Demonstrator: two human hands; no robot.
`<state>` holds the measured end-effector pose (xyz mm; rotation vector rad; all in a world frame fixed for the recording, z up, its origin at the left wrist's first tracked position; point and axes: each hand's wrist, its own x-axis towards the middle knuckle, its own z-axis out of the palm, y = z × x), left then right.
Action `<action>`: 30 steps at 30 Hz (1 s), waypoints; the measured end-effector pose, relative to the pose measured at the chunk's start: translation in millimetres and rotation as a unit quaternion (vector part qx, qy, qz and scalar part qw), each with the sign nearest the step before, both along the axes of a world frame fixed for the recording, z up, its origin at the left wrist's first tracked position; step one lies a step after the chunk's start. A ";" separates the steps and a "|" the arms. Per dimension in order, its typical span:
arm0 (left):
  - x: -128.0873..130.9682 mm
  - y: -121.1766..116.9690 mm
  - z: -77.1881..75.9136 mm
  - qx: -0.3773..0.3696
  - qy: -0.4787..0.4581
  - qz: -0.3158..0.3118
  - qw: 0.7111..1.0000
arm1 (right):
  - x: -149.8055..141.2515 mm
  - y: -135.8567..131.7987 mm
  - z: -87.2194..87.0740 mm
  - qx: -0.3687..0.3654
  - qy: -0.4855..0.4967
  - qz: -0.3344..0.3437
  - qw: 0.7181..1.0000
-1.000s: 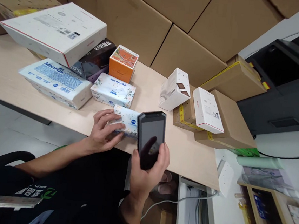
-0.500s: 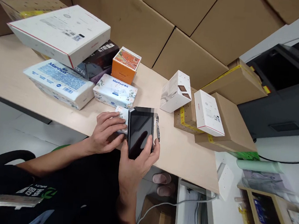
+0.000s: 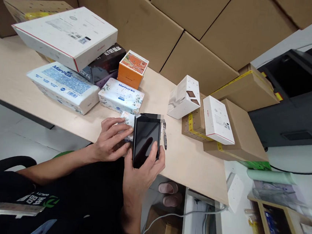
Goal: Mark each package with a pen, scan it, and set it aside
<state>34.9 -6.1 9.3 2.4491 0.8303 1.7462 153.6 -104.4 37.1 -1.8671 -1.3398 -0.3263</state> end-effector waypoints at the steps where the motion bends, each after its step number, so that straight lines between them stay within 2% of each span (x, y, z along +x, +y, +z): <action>1: 0.0 0.0 -0.2 0.000 0.001 0.000 1.000 | 0.1 -0.3 0.2 0.002 -0.006 0.001 1.000; 16: 0.3 0.9 2.1 0.003 -0.007 -0.011 1.000 | 7.5 -0.6 -0.5 0.006 -0.033 0.014 0.999; 30: 0.0 -1.0 -0.9 -0.021 -0.005 0.001 1.000 | 5.3 -1.0 0.4 -0.003 0.003 0.017 1.000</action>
